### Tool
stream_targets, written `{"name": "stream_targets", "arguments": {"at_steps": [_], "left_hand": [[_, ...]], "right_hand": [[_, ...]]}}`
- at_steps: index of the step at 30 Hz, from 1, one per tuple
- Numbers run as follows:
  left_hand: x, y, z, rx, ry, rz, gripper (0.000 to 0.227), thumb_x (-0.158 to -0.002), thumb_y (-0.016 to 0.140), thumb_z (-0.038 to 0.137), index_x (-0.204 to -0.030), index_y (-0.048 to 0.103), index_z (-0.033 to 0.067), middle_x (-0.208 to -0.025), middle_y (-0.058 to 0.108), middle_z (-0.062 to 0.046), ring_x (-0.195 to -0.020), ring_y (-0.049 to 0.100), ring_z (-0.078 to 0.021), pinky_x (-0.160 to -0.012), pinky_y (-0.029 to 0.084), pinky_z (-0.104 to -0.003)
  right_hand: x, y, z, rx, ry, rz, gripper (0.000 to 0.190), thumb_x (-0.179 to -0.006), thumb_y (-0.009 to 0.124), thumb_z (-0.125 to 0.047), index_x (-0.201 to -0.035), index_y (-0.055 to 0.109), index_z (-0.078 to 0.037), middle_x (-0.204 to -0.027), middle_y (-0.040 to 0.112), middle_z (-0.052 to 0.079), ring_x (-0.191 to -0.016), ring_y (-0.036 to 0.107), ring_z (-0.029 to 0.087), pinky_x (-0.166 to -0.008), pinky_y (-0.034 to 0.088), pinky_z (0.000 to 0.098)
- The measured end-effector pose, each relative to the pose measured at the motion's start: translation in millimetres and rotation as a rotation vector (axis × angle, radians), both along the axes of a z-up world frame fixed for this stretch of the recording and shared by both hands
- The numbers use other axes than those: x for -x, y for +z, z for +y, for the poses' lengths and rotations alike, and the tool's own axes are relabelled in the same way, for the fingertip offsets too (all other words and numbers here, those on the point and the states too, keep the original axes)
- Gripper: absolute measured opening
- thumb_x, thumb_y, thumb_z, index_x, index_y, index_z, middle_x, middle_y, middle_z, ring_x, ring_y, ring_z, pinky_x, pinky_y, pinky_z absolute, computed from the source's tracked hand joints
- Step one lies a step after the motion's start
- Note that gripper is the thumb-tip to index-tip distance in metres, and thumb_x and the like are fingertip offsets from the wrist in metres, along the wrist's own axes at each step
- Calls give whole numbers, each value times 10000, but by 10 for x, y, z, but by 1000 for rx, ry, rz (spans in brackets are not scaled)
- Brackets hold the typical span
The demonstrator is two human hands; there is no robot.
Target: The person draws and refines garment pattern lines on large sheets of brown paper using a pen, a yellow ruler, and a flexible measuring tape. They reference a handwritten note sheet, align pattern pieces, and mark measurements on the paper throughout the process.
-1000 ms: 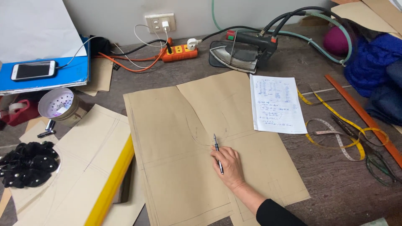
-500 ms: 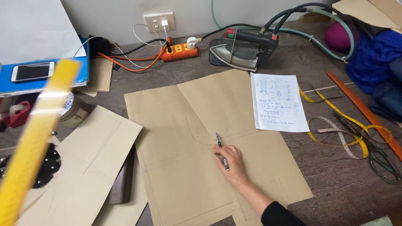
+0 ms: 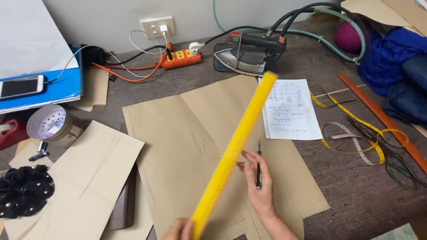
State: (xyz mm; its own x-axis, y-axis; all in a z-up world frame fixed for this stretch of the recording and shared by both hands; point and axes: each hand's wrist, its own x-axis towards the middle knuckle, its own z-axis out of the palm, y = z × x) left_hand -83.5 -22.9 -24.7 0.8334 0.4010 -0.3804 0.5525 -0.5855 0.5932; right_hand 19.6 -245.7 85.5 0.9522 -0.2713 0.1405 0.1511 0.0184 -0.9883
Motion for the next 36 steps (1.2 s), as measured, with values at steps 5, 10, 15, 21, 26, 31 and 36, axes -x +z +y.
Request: {"name": "stream_targets", "arguments": {"at_steps": [5,10,15,21,26,31,36], "left_hand": [[10,-163,-804,90,-398,89,206,-852,547,555,-1001,569,414,-803,712,39,-754,683,-240,-657,493,-375],[-292,324,-1028,325,-774,-79,141,-973,483,366,-1072,496,266,-1062,632,50,-937,642,-180,-709,490,-347],[-791,96,-713,-286,-763,-644,438,-848,688,308,-1211,527,122,-1310,498,-134,-1198,465,-338,-938,398,-471],[-1142,222,-456,-383,-734,-606,275,-953,433,247,-1148,557,98,-1215,542,-91,-1145,482,-300,-955,352,-445],[-1233,121,-432,-393,-711,-672,257,-798,510,111,-1044,583,126,-1140,570,-33,-1058,512,-260,-867,379,-396],[-1246,198,-471,-337,-595,-799,74,-891,548,165,-916,576,101,-1010,593,-40,-921,551,-258,-823,404,-382],[-1224,113,-434,-220,-565,-777,166,-800,598,129,-903,481,72,-1036,548,-107,-874,517,-296,-785,420,-395]], "right_hand": [[-67,320,96,-210,-145,105,391,-928,493,-169,-1292,433,-39,-1236,634,226,-880,725,338,-782,564,361],[-197,593,-250,-235,-146,356,332,-909,520,-56,-1232,552,15,-987,705,239,-762,671,305,-746,591,399],[-284,242,-813,114,-39,281,329,-882,605,-127,-1201,593,-49,-954,691,119,-836,691,181,-591,624,324],[-310,-204,-1312,636,179,193,532,-711,796,-194,-1216,636,-144,-1171,690,-3,-1059,639,116,-944,472,258],[-388,-343,-1590,933,373,161,478,-751,745,-240,-1215,633,-207,-1108,695,-21,-992,652,130,-871,499,302],[-532,-565,-1891,1119,529,160,486,-774,688,-247,-1249,601,-305,-1046,676,-68,-952,615,126,-827,442,327],[-652,-602,-1989,1152,546,134,607,-668,693,-91,-1235,631,-297,-1062,658,-65,-1050,586,110,-839,354,299]]}}
